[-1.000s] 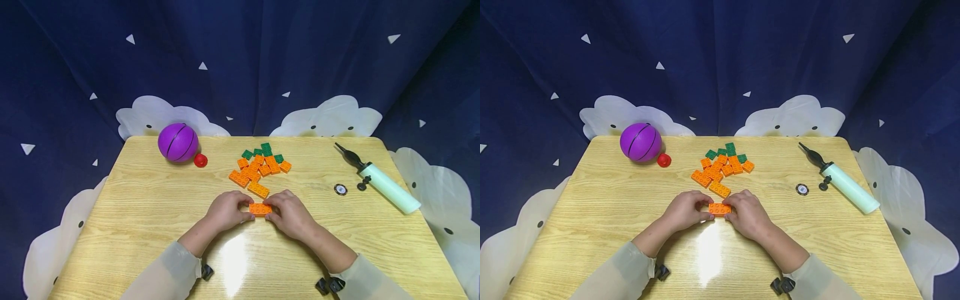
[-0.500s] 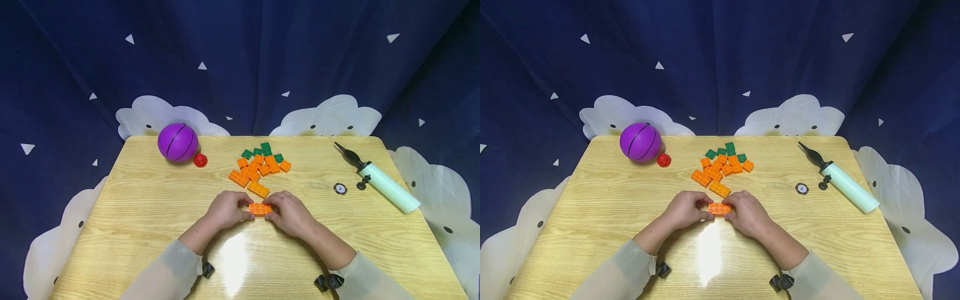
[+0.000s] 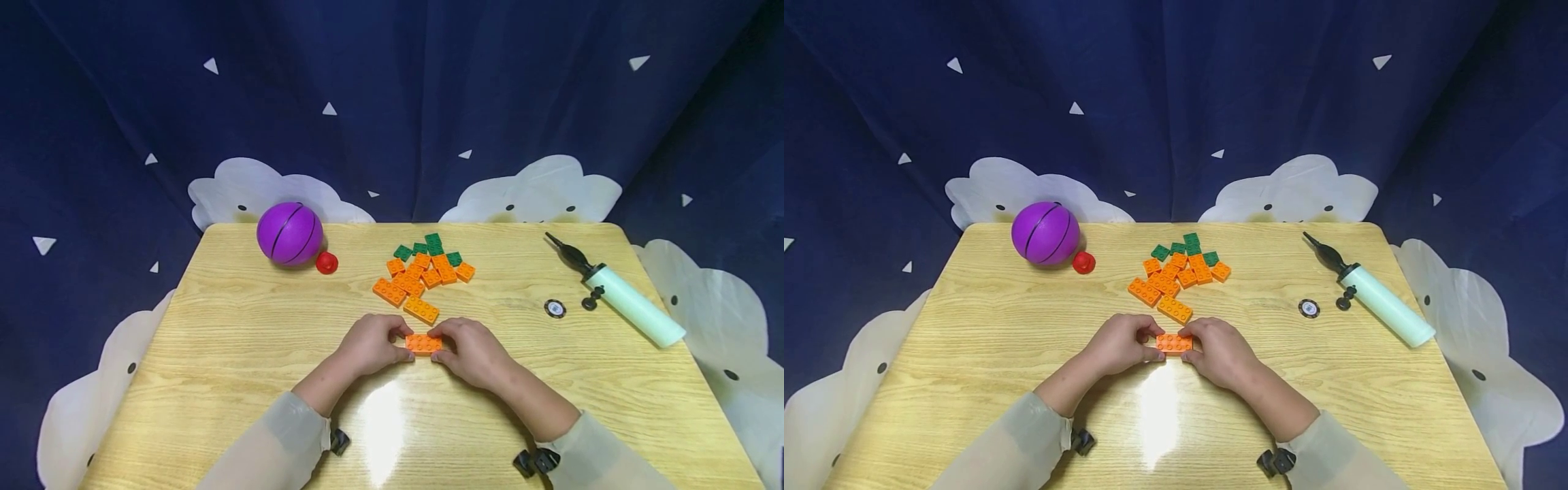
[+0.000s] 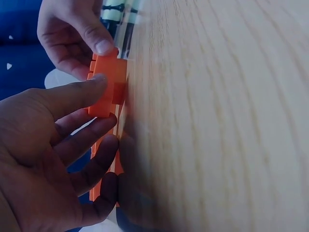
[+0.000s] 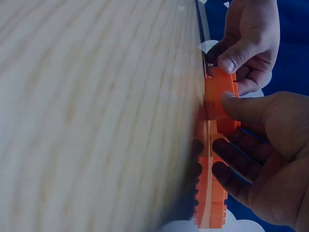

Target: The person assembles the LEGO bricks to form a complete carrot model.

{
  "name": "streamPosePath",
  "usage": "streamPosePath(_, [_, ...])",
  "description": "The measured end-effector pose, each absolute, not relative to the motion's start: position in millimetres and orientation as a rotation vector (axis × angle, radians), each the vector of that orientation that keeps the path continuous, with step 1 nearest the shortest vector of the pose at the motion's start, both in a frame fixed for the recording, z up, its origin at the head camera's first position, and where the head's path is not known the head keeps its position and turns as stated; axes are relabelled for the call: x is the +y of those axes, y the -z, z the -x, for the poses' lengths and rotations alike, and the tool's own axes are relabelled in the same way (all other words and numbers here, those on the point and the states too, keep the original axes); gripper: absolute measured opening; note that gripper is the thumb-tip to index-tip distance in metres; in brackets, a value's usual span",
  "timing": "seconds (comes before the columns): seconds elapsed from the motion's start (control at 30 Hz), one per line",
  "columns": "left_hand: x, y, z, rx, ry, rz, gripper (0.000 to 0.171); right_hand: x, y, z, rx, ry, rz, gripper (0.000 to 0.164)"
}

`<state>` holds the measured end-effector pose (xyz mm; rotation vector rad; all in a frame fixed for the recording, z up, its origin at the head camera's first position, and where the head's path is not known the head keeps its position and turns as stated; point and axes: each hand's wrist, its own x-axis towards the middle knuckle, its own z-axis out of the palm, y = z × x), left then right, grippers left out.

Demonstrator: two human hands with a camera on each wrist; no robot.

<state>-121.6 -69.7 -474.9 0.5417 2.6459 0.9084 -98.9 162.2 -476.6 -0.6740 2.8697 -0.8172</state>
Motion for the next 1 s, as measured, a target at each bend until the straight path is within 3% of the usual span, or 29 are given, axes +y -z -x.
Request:
streamPosePath(0.63, [-70,477,122,2.692,-0.840,-0.606,0.033,168,477,101,2.875,0.806,0.654,0.035])
streamPosePath(1.0, [-83,474,136,2.640,-0.872,-0.602,0.048,167,477,101,2.889,0.797,0.678,0.037])
